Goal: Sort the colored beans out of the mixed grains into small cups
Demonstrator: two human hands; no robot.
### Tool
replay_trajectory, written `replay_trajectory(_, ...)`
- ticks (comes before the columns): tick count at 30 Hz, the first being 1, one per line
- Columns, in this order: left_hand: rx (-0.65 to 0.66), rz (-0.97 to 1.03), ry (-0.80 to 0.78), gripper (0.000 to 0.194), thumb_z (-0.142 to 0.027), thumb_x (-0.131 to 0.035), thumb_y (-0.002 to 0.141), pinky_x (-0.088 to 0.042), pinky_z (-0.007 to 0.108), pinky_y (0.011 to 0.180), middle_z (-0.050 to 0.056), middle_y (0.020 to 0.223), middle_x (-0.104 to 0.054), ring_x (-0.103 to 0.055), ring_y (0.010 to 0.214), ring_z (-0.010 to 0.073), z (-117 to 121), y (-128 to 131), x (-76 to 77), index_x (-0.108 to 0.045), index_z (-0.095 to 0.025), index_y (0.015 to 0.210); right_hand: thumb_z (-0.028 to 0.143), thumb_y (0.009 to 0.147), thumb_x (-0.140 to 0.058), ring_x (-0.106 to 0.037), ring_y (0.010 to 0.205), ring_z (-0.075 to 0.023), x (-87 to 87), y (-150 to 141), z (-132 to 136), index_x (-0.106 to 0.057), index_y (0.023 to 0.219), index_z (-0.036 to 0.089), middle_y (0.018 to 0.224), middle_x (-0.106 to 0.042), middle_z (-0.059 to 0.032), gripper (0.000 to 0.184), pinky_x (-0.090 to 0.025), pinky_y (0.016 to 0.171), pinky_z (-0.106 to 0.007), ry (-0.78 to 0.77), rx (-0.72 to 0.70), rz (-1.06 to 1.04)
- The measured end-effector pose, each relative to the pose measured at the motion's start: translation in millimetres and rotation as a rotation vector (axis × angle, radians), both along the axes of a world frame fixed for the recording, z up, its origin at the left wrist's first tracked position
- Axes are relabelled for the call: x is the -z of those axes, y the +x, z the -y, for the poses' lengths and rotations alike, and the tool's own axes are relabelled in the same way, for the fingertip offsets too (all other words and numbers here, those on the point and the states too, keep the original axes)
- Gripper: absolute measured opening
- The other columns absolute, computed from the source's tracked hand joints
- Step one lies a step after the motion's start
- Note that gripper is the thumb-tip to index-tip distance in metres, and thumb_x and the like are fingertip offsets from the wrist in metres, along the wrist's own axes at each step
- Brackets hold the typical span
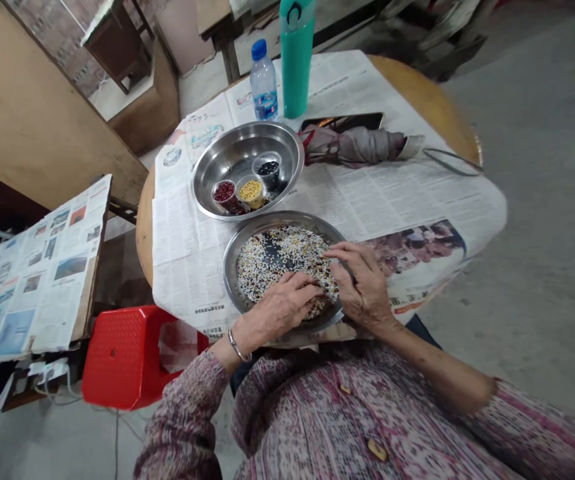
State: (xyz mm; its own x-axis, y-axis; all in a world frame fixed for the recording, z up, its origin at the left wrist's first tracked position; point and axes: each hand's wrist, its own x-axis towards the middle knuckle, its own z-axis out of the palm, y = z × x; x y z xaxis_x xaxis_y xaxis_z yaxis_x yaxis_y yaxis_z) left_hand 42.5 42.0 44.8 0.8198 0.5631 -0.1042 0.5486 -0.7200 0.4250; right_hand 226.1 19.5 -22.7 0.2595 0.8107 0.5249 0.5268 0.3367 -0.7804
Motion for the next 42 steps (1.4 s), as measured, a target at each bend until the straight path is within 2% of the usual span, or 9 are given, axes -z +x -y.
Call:
replay_trajectory(7,-0.036,-0.069,0.280,0.035,-0.019,-0.052,0.103,-0.040,0.055,0.120,0.011,0.153,-0.052,-0.039,0.149,0.0316,-34,22,11.8,-0.058,-0.022,0.137,0.032,0.101,-0.051,-0.065,0.112,-0.0273,-1.0,0,-1,-0.070,0.111,0.027,0.114,-0.069,-0.0099,0.022,-0.051,0.103,-0.052,-0.009,0.005,0.002)
replay_trajectory(13,-0.254,-0.209,0.307,0.030,-0.005,-0.041,0.101,-0.053,0.042,0.103,0.014,0.124,-0.062,-0.058,0.118,0.0266,-56,14,5.2,-0.062,-0.014,0.120,0.030,0.100,-0.052,-0.065,0.111,-0.0271,-0.9,-1,-2,-0.070,0.111,0.026,0.114,-0.069,-0.0092,0.022,-0.051,0.103,-0.052,0.017,0.001,-0.019)
replay_trajectory(16,-0.368,-0.241,0.273,0.029,-0.005,-0.038,0.103,-0.055,0.040,0.100,0.011,0.115,-0.062,-0.061,0.112,0.0242,-47,-4,-5.1,-0.061,-0.017,0.114,0.030,0.100,-0.052,-0.065,0.111,-0.0274,-1.3,-1,-2,-0.071,0.110,0.027,0.113,-0.069,-0.0089,0.021,-0.051,0.103,-0.052,0.018,-0.002,-0.037)
replay_trajectory(19,-0.408,-0.231,0.181,0.015,-0.027,-0.053,0.106,-0.057,0.040,0.098,0.008,0.117,-0.060,-0.061,0.114,0.0242,-25,-20,-12.4,-0.059,-0.020,0.118,0.031,0.100,-0.052,-0.065,0.111,-0.0271,-2.2,-1,-2,-0.070,0.109,0.027,0.113,-0.069,-0.0090,0.021,-0.051,0.102,-0.051,0.021,0.000,-0.038)
replay_trajectory(24,-0.311,-0.138,0.023,0.065,-0.040,-0.078,0.090,-0.060,0.044,0.097,0.010,0.135,-0.051,-0.058,0.124,0.0288,6,-19,-9.9,-0.044,-0.027,0.144,0.033,0.101,-0.051,-0.066,0.110,-0.0275,-3.4,1,-1,-0.070,0.107,0.026,0.112,-0.070,-0.0100,0.022,-0.052,0.101,-0.051,0.011,-0.013,-0.011)
replay_trajectory(29,-0.253,-0.076,0.063,0.027,-0.016,-0.052,0.102,-0.060,0.040,0.098,0.009,0.129,-0.053,-0.060,0.115,0.0232,-6,10,5.4,-0.056,-0.022,0.128,0.034,0.100,-0.051,-0.066,0.109,-0.0285,-1.6,2,-3,-0.071,0.105,0.026,0.111,-0.070,-0.0099,0.022,-0.052,0.101,-0.053,0.001,-0.013,-0.003)
replay_trajectory(35,-0.370,-0.125,0.220,0.037,-0.001,-0.039,0.099,-0.058,0.036,0.091,0.009,0.118,-0.062,-0.063,0.104,0.0219,-40,13,6.0,-0.061,-0.020,0.122,0.034,0.099,-0.052,-0.067,0.108,-0.0292,-2.4,1,-3,-0.072,0.104,0.027,0.109,-0.071,-0.0094,0.022,-0.053,0.100,-0.054,0.010,-0.017,-0.007)
replay_trajectory(40,-0.539,-0.117,0.398,0.026,-0.024,-0.056,0.103,-0.052,0.044,0.104,0.012,0.134,-0.060,-0.054,0.126,0.0288,-45,-13,-1.7,-0.058,-0.020,0.128,0.033,0.100,-0.052,-0.067,0.105,-0.0277,-4.2,0,-3,-0.072,0.103,0.026,0.108,-0.071,-0.0094,0.021,-0.054,0.098,-0.052,0.037,-0.023,-0.009)
replay_trajectory(42,-0.585,-0.133,0.412,0.042,-0.039,-0.066,0.099,-0.050,0.048,0.108,0.016,0.138,-0.057,-0.052,0.130,0.0326,-45,-19,0.6,-0.055,-0.017,0.133,0.033,0.100,-0.052,-0.067,0.105,-0.0274,-4.1,0,-4,-0.072,0.102,0.025,0.107,-0.071,-0.0097,0.022,-0.054,0.098,-0.051,0.044,-0.020,-0.010)
